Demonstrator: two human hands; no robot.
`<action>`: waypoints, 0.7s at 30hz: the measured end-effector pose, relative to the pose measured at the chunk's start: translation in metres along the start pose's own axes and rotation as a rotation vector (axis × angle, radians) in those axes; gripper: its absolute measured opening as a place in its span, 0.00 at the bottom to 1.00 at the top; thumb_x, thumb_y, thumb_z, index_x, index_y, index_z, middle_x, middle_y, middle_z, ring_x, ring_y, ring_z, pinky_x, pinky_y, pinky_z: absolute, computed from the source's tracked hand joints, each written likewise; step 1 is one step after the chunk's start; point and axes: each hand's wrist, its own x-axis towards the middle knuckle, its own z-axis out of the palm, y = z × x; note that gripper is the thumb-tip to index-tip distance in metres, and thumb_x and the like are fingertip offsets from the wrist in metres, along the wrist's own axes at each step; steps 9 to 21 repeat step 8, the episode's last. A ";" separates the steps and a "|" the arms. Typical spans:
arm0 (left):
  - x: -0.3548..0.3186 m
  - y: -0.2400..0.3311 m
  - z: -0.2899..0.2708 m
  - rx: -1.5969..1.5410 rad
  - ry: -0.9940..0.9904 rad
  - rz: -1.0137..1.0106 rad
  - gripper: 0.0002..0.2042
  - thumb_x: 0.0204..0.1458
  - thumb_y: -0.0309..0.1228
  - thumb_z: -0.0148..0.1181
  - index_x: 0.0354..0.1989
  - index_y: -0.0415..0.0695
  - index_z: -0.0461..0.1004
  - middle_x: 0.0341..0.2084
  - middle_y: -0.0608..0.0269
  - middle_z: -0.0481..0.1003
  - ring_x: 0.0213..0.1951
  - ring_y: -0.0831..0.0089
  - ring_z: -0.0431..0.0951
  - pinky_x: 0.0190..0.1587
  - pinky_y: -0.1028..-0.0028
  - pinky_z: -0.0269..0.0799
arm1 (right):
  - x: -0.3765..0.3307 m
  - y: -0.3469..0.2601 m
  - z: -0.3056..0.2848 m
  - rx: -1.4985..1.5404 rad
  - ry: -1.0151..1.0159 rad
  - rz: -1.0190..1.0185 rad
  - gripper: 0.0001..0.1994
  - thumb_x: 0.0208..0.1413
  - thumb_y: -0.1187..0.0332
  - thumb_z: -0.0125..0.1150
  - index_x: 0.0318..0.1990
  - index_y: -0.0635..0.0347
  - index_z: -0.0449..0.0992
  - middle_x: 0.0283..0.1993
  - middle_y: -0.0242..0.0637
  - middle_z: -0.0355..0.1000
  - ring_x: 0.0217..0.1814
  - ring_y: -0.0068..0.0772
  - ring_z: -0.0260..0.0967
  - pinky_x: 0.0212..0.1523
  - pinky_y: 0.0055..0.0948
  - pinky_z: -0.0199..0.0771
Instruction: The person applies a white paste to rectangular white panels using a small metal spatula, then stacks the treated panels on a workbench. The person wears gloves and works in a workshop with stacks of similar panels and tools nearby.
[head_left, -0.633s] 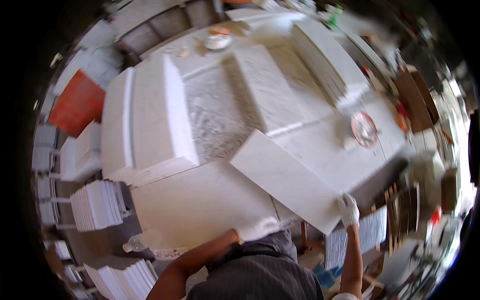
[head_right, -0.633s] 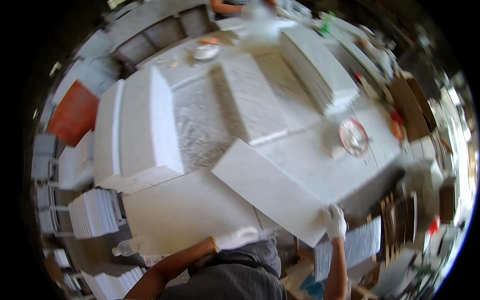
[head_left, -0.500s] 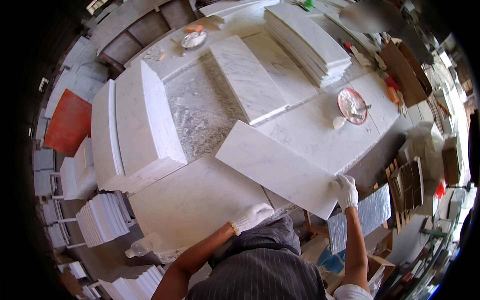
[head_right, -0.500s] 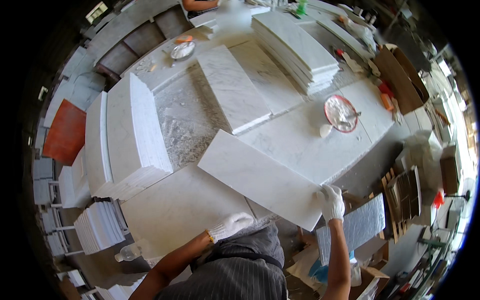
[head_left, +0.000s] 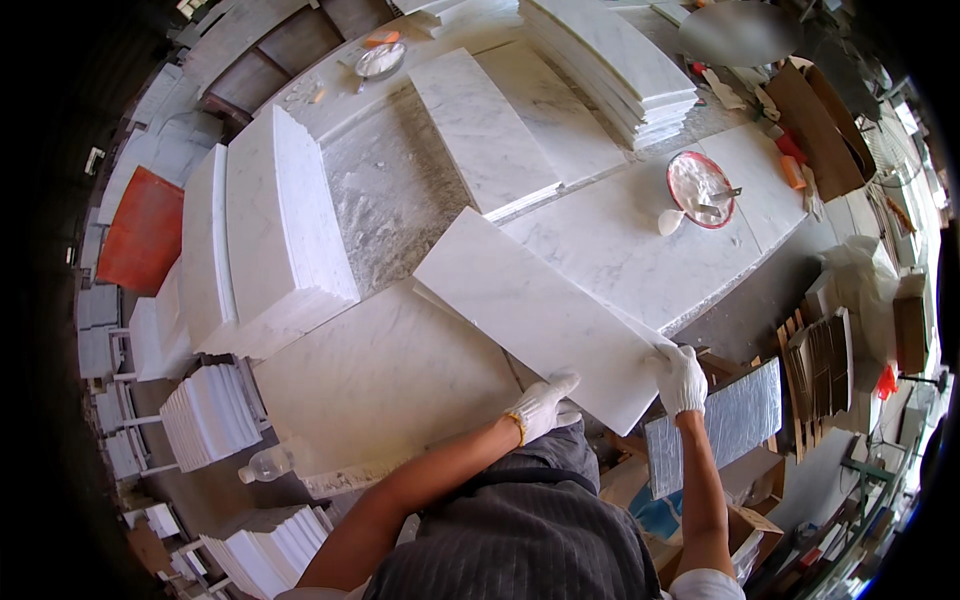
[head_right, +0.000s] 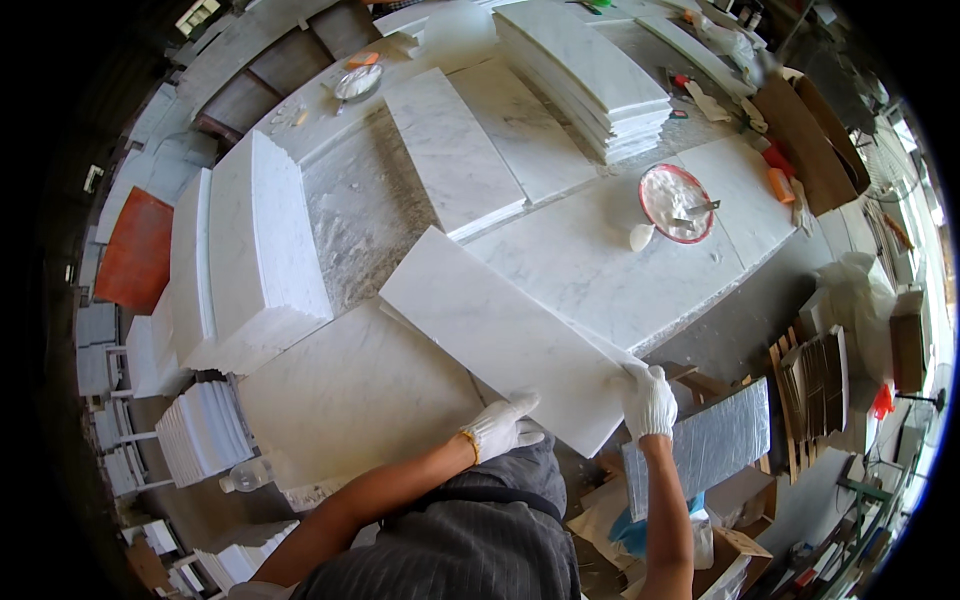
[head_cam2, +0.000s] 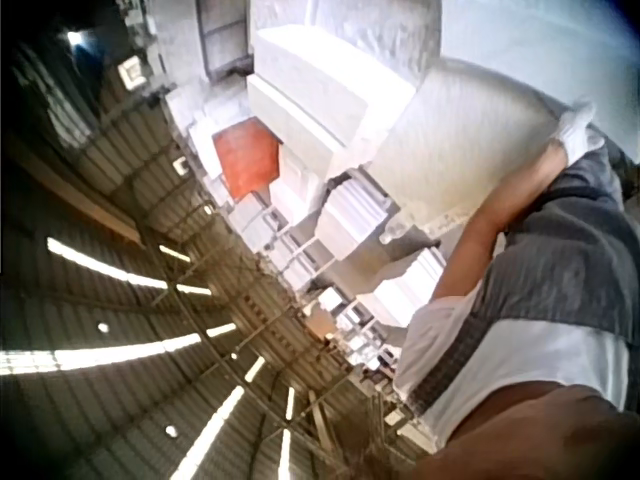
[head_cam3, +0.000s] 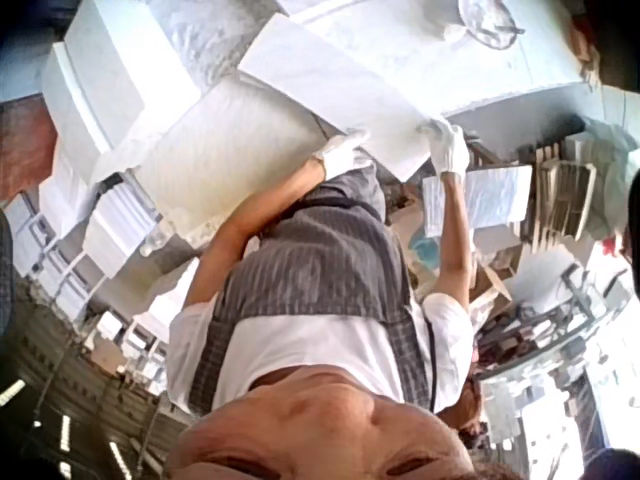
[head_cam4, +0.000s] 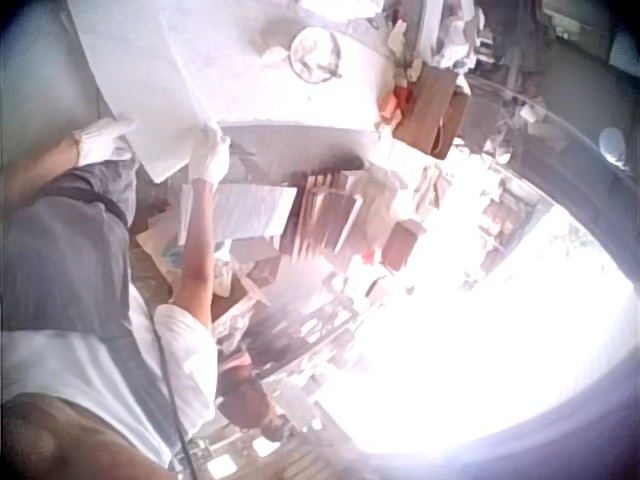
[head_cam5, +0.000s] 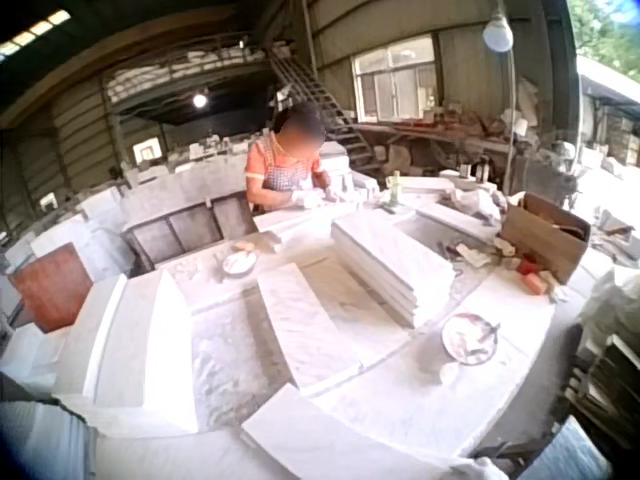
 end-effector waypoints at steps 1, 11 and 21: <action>0.000 0.002 0.000 0.035 0.041 -0.036 0.25 0.63 0.46 0.58 0.62 0.43 0.66 0.54 0.57 0.72 0.54 0.61 0.76 0.51 0.63 0.74 | -0.004 0.001 0.002 0.019 -0.001 -0.010 0.16 0.54 0.57 0.62 0.48 0.50 0.82 0.42 0.47 0.75 0.45 0.53 0.75 0.48 0.44 0.74; -0.061 0.024 0.009 1.318 0.379 0.953 0.17 0.55 0.46 0.65 0.43 0.46 0.79 0.32 0.50 0.81 0.34 0.50 0.82 0.40 0.57 0.75 | -0.010 0.020 0.025 0.208 0.031 0.007 0.20 0.50 0.62 0.70 0.51 0.52 0.80 0.46 0.45 0.72 0.47 0.43 0.74 0.48 0.40 0.76; -0.061 0.024 0.009 1.318 0.379 0.953 0.17 0.55 0.46 0.65 0.43 0.46 0.79 0.32 0.50 0.81 0.34 0.50 0.82 0.40 0.57 0.75 | -0.010 0.020 0.025 0.208 0.031 0.007 0.20 0.50 0.62 0.70 0.51 0.52 0.80 0.46 0.45 0.72 0.47 0.43 0.74 0.48 0.40 0.76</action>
